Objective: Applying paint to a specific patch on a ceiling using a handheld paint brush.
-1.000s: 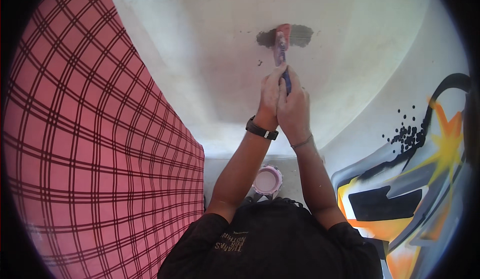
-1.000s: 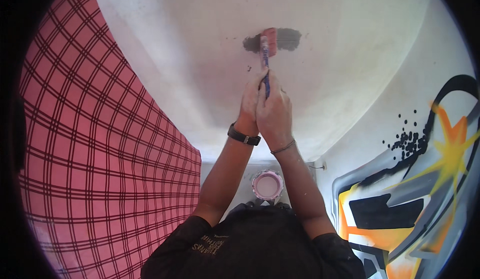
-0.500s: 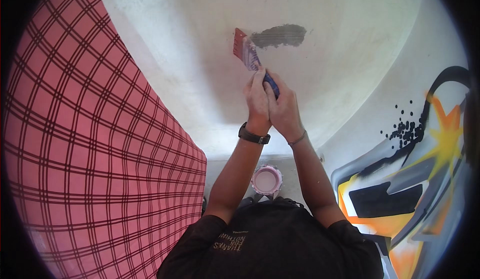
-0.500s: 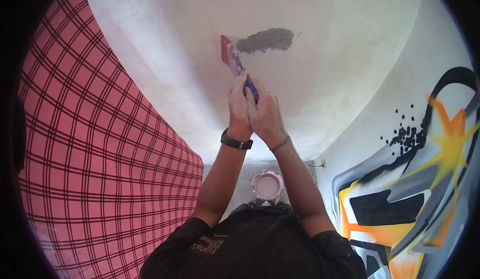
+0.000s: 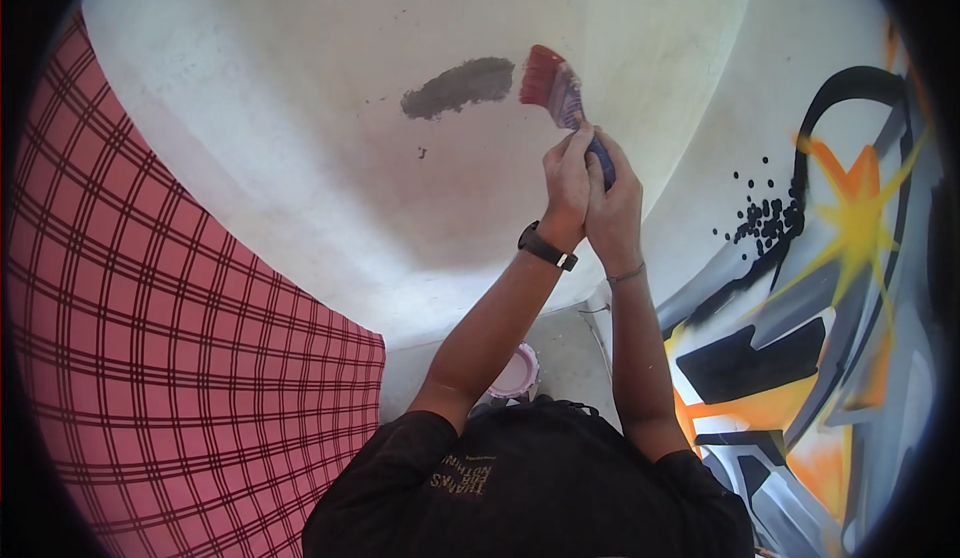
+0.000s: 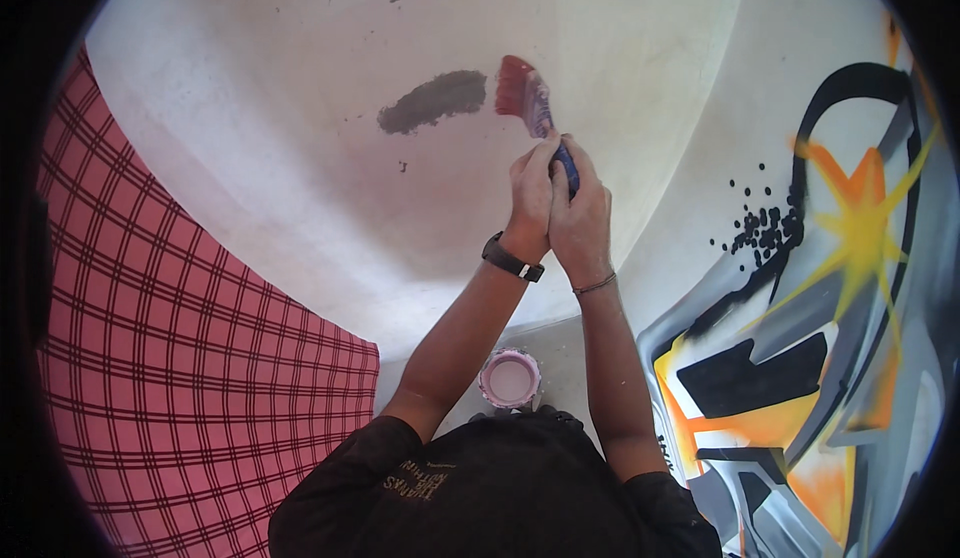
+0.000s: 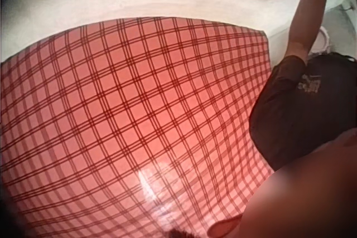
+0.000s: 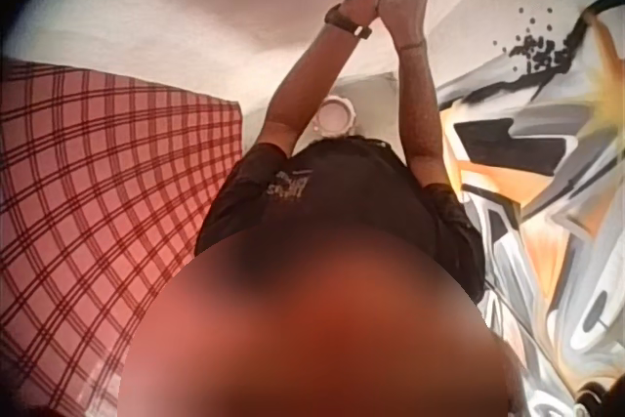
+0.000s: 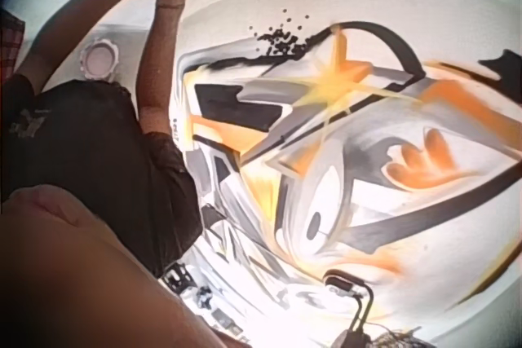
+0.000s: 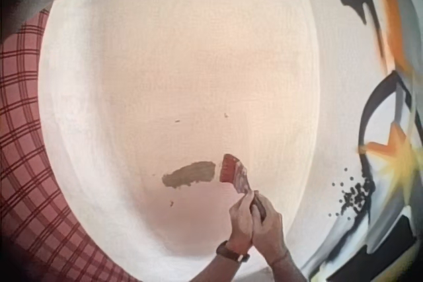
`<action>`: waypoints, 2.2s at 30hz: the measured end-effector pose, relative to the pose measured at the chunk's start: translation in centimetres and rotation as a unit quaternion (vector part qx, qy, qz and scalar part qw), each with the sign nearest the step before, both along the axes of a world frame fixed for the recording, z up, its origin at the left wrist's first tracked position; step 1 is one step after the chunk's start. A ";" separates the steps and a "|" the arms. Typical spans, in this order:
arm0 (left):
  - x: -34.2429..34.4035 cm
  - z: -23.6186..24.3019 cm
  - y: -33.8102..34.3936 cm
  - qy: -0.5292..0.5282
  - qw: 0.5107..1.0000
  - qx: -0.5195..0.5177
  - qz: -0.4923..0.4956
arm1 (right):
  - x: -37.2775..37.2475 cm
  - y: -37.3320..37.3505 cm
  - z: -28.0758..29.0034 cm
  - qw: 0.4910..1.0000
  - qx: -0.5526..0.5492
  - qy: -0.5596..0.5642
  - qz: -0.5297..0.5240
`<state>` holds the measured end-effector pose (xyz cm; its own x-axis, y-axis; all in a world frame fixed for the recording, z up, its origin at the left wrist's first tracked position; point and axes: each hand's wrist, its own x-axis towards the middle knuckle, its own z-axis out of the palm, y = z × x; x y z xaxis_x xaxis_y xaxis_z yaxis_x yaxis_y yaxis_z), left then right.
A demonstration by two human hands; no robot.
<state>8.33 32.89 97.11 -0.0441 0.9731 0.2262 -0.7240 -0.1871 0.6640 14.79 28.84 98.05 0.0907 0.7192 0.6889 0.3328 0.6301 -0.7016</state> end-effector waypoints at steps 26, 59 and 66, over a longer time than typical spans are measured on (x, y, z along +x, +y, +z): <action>-15.2 -3.2 -5.7 0.144 0.946 0.196 0.213 | -13.5 -3.8 0.0 0.992 -0.001 -0.103 0.071; -16.0 -14.6 -5.9 0.308 0.911 -0.089 0.260 | -16.4 -4.0 -18.8 0.899 -0.267 0.285 0.199; -15.0 -21.4 -9.1 0.364 0.879 -0.204 0.230 | -15.5 -8.0 -25.0 0.866 -0.382 0.301 0.118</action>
